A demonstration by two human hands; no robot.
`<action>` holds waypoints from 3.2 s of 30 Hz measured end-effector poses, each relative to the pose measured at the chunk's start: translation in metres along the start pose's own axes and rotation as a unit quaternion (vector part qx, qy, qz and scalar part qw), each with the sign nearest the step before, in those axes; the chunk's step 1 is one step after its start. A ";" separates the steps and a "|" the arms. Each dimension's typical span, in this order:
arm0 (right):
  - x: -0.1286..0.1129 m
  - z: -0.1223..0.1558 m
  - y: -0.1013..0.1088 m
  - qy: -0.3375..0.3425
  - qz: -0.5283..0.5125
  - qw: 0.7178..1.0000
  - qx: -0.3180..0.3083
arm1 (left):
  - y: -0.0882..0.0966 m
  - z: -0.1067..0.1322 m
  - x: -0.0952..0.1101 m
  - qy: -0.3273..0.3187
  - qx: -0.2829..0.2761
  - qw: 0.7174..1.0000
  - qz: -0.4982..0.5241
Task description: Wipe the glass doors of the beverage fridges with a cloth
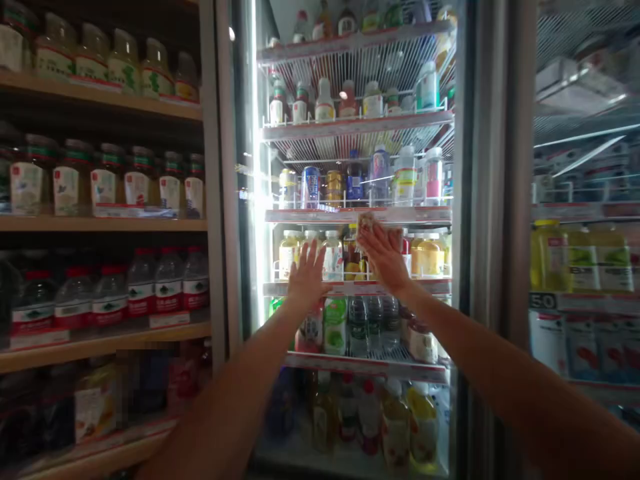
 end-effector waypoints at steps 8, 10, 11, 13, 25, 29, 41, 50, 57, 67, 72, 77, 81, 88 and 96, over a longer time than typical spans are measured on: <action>-0.003 0.024 0.003 0.079 -0.025 0.997 -0.007 | -0.003 0.006 0.004 0.014 -0.012 1.000 0.001; -0.003 0.025 0.008 0.050 -0.006 0.998 0.034 | -0.005 0.011 0.005 0.020 -0.016 1.000 0.000; -0.012 0.031 0.007 0.069 -0.005 0.997 0.038 | -0.007 0.014 0.006 0.020 -0.020 1.000 0.000; -0.037 0.051 0.002 0.160 -0.022 0.987 0.012 | -0.012 0.021 0.006 0.016 -0.027 0.999 -0.001; 0.014 0.103 0.024 -0.026 0.049 0.996 0.066 | -0.036 0.037 0.006 -0.012 0.024 1.000 0.008; 0.010 0.148 0.022 0.028 0.071 0.997 0.012 | -0.044 0.039 0.009 -0.011 0.058 0.998 0.003; -0.002 0.233 0.014 0.015 0.082 0.993 -0.085 | -0.054 0.056 0.016 -0.017 0.057 0.998 -0.020; -0.001 0.198 0.007 0.037 0.041 0.997 -0.057 | -0.053 0.059 0.017 -0.015 0.045 0.999 -0.025; -0.031 0.198 -0.003 0.084 0.015 0.992 -0.093 | -0.060 0.064 0.018 -0.022 0.051 0.998 -0.019; -0.070 0.146 -0.029 0.108 -0.018 0.990 -0.086 | -0.083 0.094 0.008 -0.080 0.030 0.995 -0.052; -0.088 0.140 -0.040 0.070 -0.027 0.995 -0.059 | -0.092 0.109 -0.008 -0.043 0.025 0.996 -0.068; -0.126 0.163 -0.062 0.189 -0.090 0.969 -0.132 | -0.102 0.126 -0.024 -0.053 -0.011 0.995 -0.088; -0.124 0.147 -0.069 0.098 -0.075 0.986 -0.111 | -0.103 0.131 -0.036 -0.008 -0.004 0.995 -0.097; -0.159 0.179 -0.085 0.240 -0.138 0.948 -0.157 | -0.114 0.144 -0.040 -0.027 -0.036 0.995 -0.088; -0.156 0.138 -0.079 0.152 -0.108 0.977 -0.103 | -0.101 0.134 -0.045 0.012 -0.030 0.995 -0.097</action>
Point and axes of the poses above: each hand's wrist, its own z-axis away from the middle knuckle, its own y-axis out of the back of the hand, x = y × z, the point moved 6 cm from there along -z, towards the middle knuckle, and after that the axes turned 7 degrees about -z, right-handed, at the moved point
